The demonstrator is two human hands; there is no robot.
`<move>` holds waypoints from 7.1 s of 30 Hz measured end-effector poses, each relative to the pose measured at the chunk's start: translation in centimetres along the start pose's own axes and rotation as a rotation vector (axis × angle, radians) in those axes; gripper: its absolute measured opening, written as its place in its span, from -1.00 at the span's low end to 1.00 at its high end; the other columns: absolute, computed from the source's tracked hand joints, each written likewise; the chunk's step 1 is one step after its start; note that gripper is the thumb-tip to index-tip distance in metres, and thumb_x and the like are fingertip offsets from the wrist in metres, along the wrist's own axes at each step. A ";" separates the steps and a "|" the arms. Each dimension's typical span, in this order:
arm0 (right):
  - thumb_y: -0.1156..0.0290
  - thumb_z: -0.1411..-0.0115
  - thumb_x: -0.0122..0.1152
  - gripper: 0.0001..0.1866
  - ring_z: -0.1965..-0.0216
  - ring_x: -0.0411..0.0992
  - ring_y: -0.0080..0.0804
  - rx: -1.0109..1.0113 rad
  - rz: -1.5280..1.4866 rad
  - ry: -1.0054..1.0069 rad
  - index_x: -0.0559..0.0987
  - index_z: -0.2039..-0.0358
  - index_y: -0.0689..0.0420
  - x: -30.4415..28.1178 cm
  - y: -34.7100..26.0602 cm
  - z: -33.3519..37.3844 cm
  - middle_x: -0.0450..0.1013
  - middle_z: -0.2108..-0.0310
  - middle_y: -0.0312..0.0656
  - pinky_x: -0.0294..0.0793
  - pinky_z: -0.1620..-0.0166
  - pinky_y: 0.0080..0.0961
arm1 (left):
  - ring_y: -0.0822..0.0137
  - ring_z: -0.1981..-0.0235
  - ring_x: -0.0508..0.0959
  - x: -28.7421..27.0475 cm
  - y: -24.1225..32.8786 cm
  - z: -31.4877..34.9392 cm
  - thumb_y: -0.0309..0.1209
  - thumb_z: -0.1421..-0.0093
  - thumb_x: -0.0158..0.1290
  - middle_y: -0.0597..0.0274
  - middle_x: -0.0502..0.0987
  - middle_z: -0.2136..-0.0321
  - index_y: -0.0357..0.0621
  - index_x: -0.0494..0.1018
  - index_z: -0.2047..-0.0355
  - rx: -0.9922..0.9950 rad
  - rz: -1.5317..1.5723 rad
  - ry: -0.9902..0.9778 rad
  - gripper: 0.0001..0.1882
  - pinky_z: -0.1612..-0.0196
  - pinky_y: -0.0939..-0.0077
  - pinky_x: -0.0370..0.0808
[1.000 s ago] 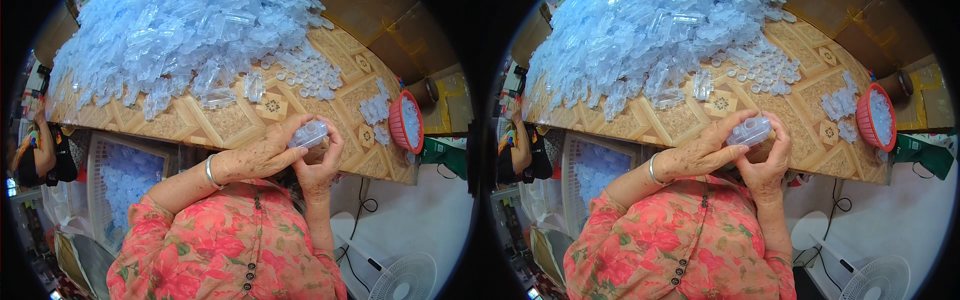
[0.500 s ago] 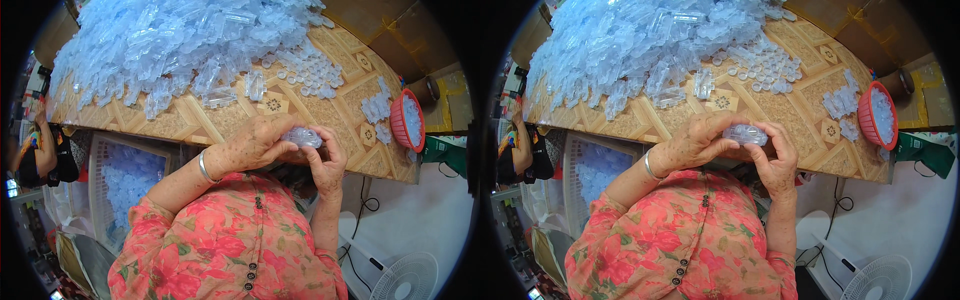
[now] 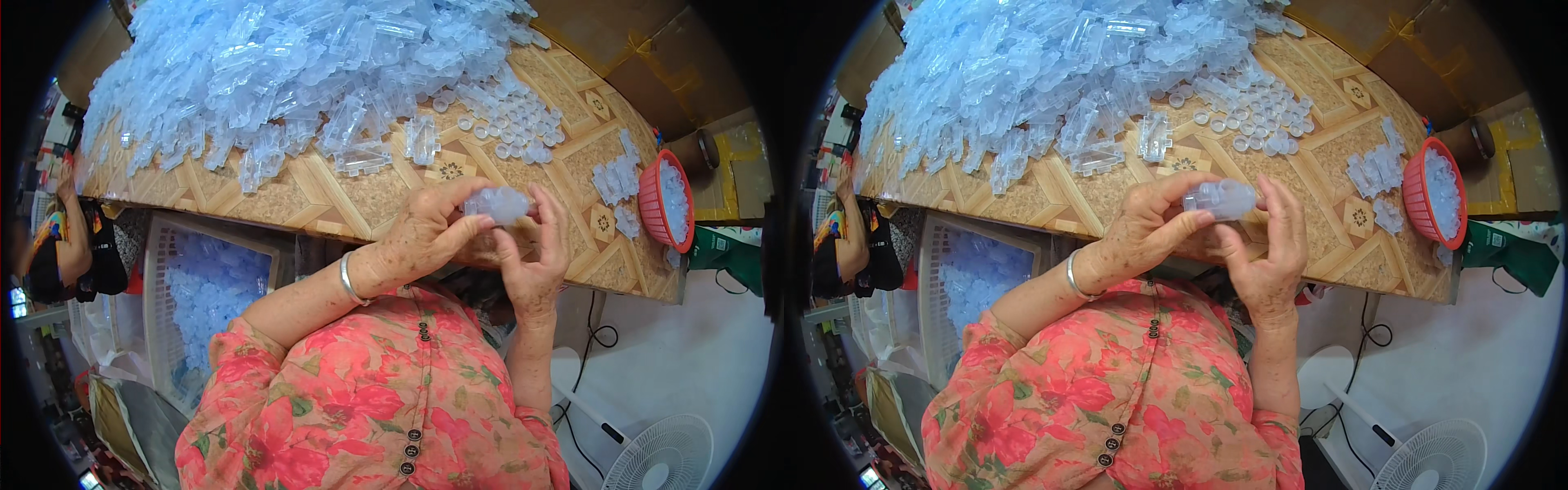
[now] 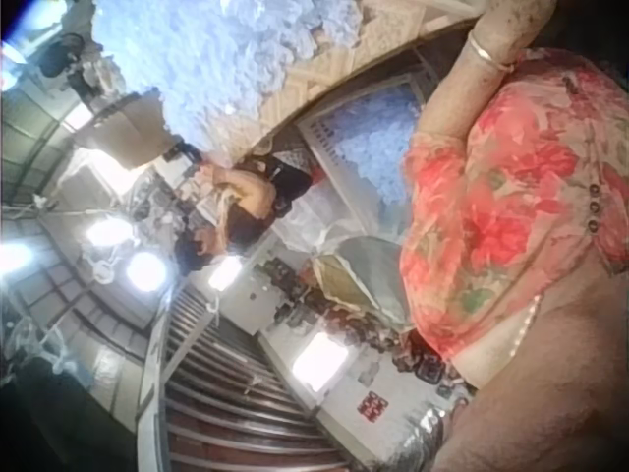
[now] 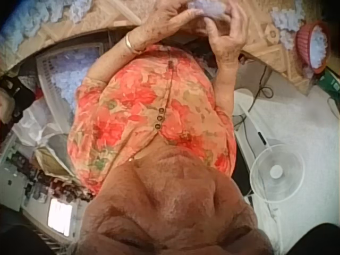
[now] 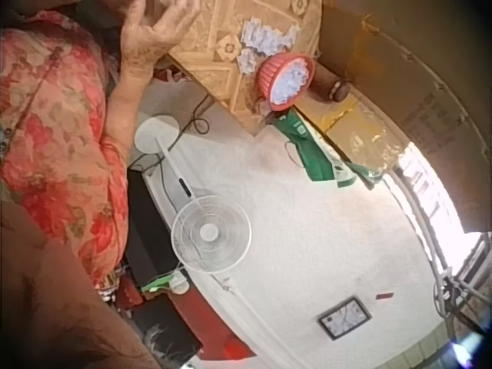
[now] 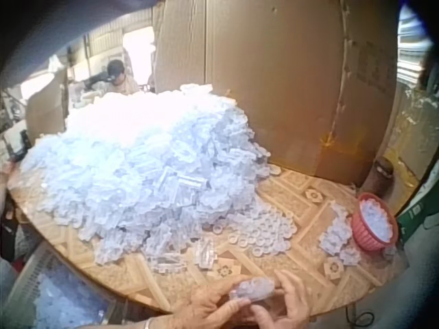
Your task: The person assembles small transparent plastic containers by hand. They pick up a container body and a lid, align them, and press them together, then place the finished unit on the table. This process is repeated continuously throughout the clip.
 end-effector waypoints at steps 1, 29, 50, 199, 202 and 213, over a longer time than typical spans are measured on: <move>0.39 -0.01 0.52 -0.26 0.02 0.48 -0.14 -0.039 0.051 0.005 0.43 -0.21 0.24 0.2 -0.8 -0.1 0.43 -0.09 0.01 0.51 -0.04 -0.28 | 0.53 0.22 0.57 0.0 -0.3 0.0 -0.51 -0.31 0.15 0.24 0.62 0.19 -0.27 0.45 -0.14 -0.009 0.011 0.027 -0.61 0.20 0.59 0.55; 0.49 -0.05 0.45 -0.11 -0.24 0.34 -0.30 0.140 -0.270 -0.047 0.24 -0.38 0.22 1.6 0.4 0.4 0.33 -0.29 -0.09 0.34 -0.28 -0.34 | 0.41 -0.08 0.54 2.1 -0.5 0.7 -0.41 -0.46 -0.05 0.21 0.48 -0.16 -0.20 0.25 -0.38 -0.446 0.756 -0.113 -0.50 -0.10 0.41 0.57; 0.55 0.01 0.38 -0.10 -0.24 0.40 -0.21 0.182 -0.453 -0.121 0.23 -0.37 0.24 2.7 0.7 0.4 0.34 -0.30 0.00 0.42 -0.24 -0.31 | 0.45 -0.01 0.56 1.4 0.2 0.8 -0.47 -0.41 0.03 0.25 0.51 -0.10 -0.11 0.25 -0.39 -0.408 0.709 -0.126 -0.44 -0.07 0.46 0.60; 0.29 -0.35 0.21 -0.65 0.39 0.58 -0.41 0.340 -0.112 -0.261 0.58 -0.04 0.26 1.7 3.1 -0.8 0.62 0.24 -0.11 0.53 0.31 -0.46 | -0.10 0.08 0.51 -0.4 0.8 -0.5 -0.35 0.10 0.38 0.00 0.56 0.22 -0.19 0.53 0.13 0.515 -0.493 0.076 -0.51 0.00 0.09 0.46; 0.28 -0.39 0.16 -0.67 0.50 0.55 -0.52 0.527 -0.298 -0.303 0.57 -0.03 0.24 2.3 3.1 -0.6 0.60 0.25 -0.15 0.50 0.49 -0.60 | -0.09 0.11 0.53 -0.4 0.4 -0.6 -0.37 0.07 0.36 0.00 0.56 0.22 -0.21 0.54 0.11 0.503 -0.457 0.051 -0.52 0.03 0.10 0.48; 0.27 -0.41 0.12 -0.51 0.36 0.62 -0.46 0.772 -0.590 -0.465 0.32 -0.27 0.16 4.2 3.7 -0.6 0.52 0.05 -0.15 0.63 0.51 -0.63 | -0.10 0.08 0.56 -0.2 -1.9 -0.8 -0.23 -0.20 0.21 -0.03 0.56 0.14 -0.24 0.54 0.09 0.378 -0.345 0.034 -0.62 0.02 0.11 0.49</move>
Point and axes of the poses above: each hand's wrist, its own z-axis away from the middle knuckle, its own x-axis out of the palm, y = z × x, the point moved 7 cm from there along -z, towards the middle knuckle
